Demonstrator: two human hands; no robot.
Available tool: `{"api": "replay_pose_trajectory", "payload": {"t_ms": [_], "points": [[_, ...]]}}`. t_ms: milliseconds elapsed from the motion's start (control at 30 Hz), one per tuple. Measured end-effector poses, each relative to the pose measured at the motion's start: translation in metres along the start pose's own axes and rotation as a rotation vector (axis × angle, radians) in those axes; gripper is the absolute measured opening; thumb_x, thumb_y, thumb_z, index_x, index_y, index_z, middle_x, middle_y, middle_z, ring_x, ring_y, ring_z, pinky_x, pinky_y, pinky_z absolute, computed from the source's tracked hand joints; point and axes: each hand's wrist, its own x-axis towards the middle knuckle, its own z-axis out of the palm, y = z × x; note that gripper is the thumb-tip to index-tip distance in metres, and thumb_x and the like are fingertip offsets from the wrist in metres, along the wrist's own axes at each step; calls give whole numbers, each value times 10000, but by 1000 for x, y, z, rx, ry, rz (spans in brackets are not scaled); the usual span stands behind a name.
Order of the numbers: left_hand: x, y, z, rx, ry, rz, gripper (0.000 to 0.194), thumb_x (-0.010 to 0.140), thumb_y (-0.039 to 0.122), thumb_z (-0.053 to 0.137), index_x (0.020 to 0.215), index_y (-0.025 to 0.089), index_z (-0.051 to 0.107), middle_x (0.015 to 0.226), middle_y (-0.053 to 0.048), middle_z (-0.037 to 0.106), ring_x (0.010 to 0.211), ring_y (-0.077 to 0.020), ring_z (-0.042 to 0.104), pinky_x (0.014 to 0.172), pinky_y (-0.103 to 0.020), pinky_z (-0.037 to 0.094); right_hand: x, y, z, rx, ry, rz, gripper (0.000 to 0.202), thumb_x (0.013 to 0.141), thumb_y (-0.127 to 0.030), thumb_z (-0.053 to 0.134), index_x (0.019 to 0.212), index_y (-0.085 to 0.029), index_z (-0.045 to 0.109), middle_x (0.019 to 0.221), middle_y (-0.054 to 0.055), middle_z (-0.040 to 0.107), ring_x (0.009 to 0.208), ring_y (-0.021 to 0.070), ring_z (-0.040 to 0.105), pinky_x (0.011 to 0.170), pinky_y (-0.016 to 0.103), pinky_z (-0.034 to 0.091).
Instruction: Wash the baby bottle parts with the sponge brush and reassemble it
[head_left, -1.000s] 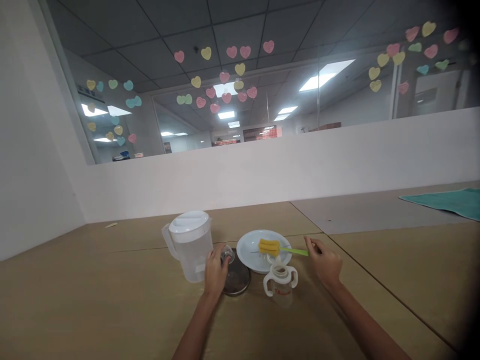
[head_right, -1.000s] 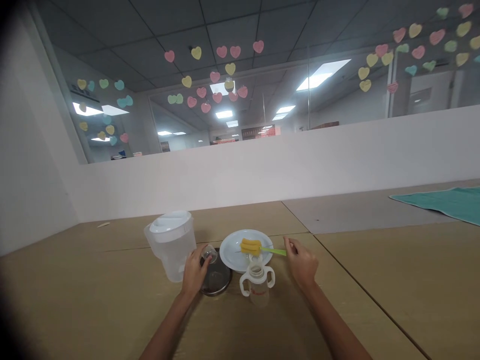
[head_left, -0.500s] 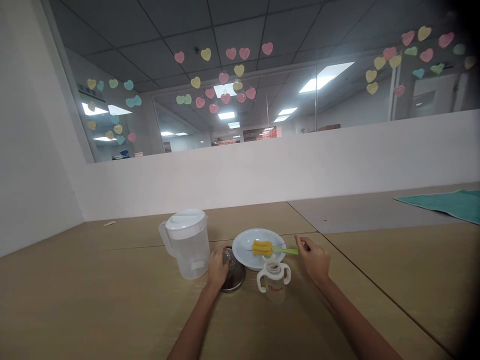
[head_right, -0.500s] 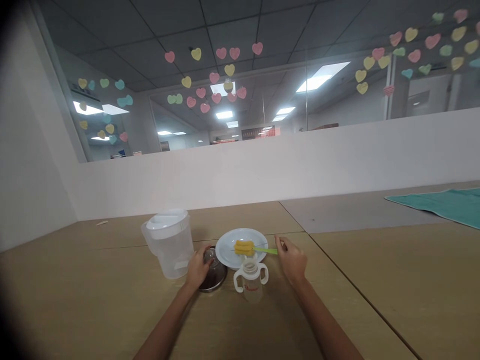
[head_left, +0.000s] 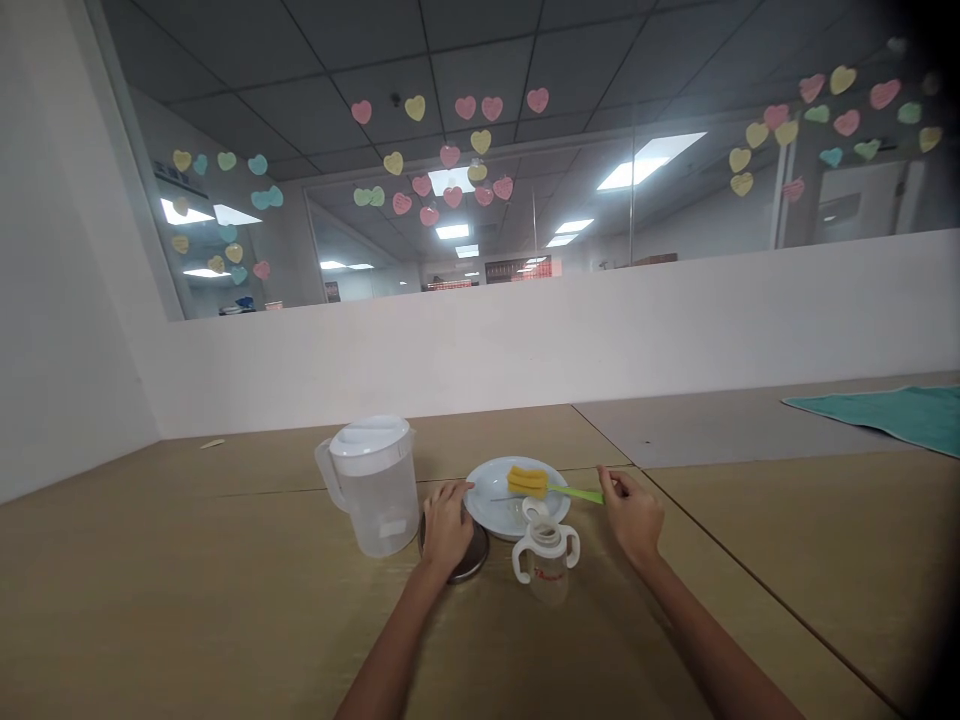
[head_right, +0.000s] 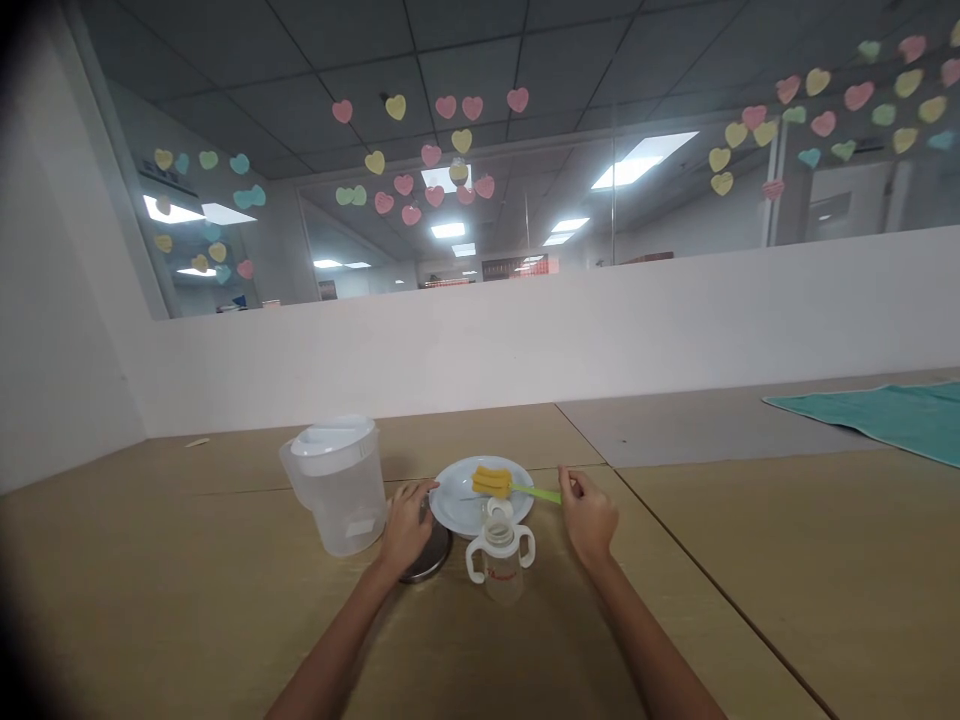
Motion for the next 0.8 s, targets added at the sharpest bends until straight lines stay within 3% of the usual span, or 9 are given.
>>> {"api": "replay_pose_trajectory", "payload": {"t_ms": [200, 400, 633, 800], "points": [[-6, 8, -3, -44, 53, 5, 373, 752, 52, 394, 982, 229, 629, 1095, -17, 632, 1052, -194, 487, 917, -366, 309, 3, -2, -5, 68, -15, 78, 632, 771, -666, 334, 688, -141, 677, 505, 39, 543, 483, 137, 444, 501, 240, 259], [-3, 23, -1, -67, -5, 63, 280, 799, 145, 437, 927, 256, 660, 1054, -4, 656, 1075, -209, 476, 895, -377, 302, 5, -2, -6, 96, -27, 98, 596, 765, -649, 364, 683, -145, 671, 483, 21, 520, 487, 142, 454, 505, 239, 272], [29, 58, 13, 100, -289, 85, 292, 792, 207, 451, 963, 247, 684, 936, -53, 687, 1000, -225, 534, 897, -372, 320, 6, 2, -6, 125, -19, 119, 605, 766, -651, 364, 689, -137, 673, 471, 16, 505, 478, 142, 449, 504, 241, 276], [43, 69, 27, 180, -453, 75, 336, 717, 233, 545, 1036, 232, 650, 882, -73, 693, 956, -258, 571, 895, -415, 332, 7, 1, -5, 129, -18, 117, 600, 767, -650, 371, 669, -137, 666, 473, 13, 504, 471, 135, 441, 499, 238, 277]]}}
